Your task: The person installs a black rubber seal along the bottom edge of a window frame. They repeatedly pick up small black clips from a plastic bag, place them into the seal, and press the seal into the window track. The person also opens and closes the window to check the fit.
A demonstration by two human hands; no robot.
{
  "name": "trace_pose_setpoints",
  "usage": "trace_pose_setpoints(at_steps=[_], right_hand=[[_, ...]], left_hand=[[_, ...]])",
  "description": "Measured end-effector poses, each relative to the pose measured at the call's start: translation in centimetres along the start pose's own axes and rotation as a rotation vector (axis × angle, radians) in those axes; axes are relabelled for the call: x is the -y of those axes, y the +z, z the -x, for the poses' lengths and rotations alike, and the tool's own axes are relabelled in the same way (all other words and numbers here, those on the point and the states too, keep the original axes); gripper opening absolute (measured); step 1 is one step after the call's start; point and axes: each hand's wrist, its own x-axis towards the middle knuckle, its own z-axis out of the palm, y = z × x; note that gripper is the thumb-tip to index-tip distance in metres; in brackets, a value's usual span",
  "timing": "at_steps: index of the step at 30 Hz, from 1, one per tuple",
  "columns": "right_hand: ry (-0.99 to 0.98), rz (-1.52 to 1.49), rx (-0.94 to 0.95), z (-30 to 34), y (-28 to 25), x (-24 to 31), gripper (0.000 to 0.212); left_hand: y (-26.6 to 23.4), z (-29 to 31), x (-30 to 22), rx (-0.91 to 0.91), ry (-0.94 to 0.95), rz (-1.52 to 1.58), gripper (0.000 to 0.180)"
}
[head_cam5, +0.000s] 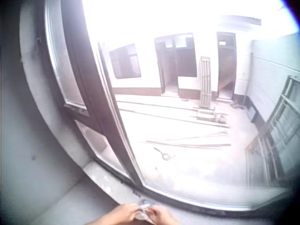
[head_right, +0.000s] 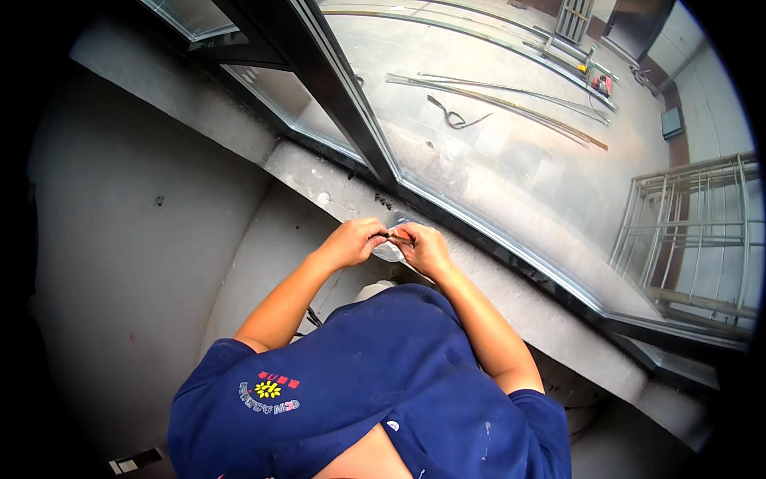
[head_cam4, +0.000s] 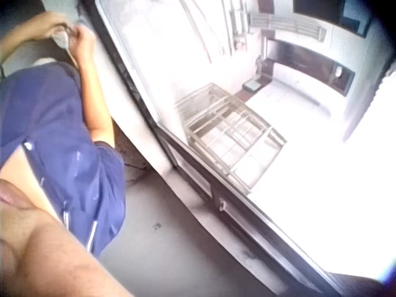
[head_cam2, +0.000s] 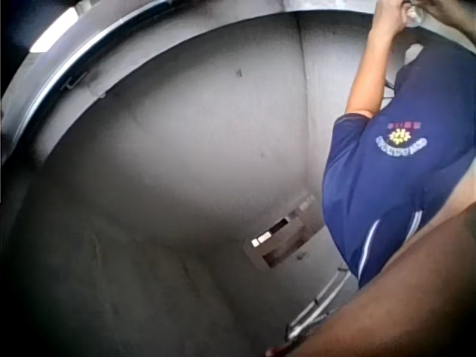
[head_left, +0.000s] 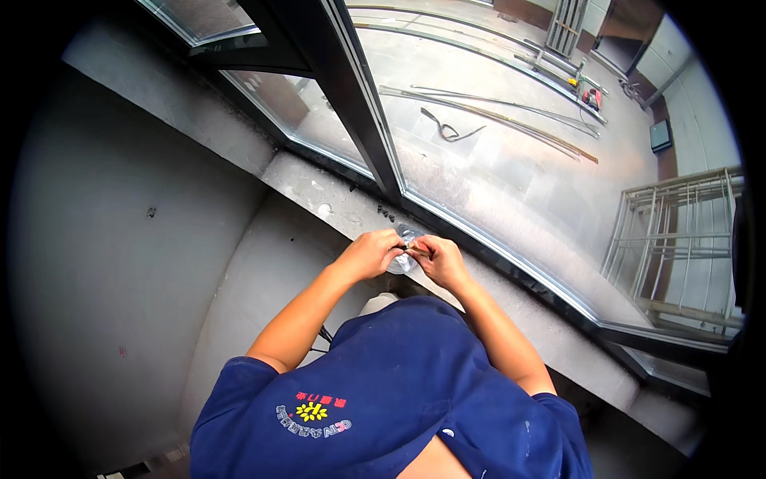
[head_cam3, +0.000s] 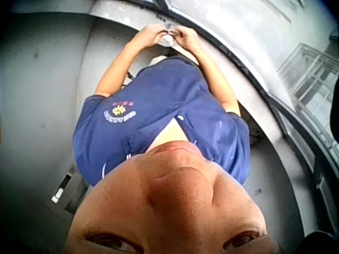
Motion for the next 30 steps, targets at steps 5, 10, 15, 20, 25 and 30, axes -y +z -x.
trace_pose_setpoints(at_steps=[5,10,15,20,25,30], right_hand=[[-0.117,0.164,0.030,-4.3,2.3,1.2,0.009],[0.000,0.146,-0.333,-11.4,3.8,2.0,0.010],[-0.106,0.300,-0.637,-18.4,5.0,3.3,0.008],[-0.126,0.440,-0.720,-21.6,6.3,4.3,0.010],[-0.156,0.684,-0.673,-22.1,6.6,5.4,0.008],[-0.111,0.868,-0.560,-22.3,5.7,6.8,0.011]], left_hand=[[-4.0,-1.3,3.9,0.021,0.058,0.026,0.011],[-7.9,-4.0,8.4,-0.500,0.114,-0.076,0.054],[-9.5,-8.8,12.1,-0.716,0.070,-0.163,0.108],[-9.1,-12.9,13.5,-0.756,0.135,-0.081,0.121],[-8.7,-14.1,14.3,-0.849,0.166,-0.153,0.120],[-8.3,-15.1,15.2,-0.883,0.235,-0.088,0.118]])
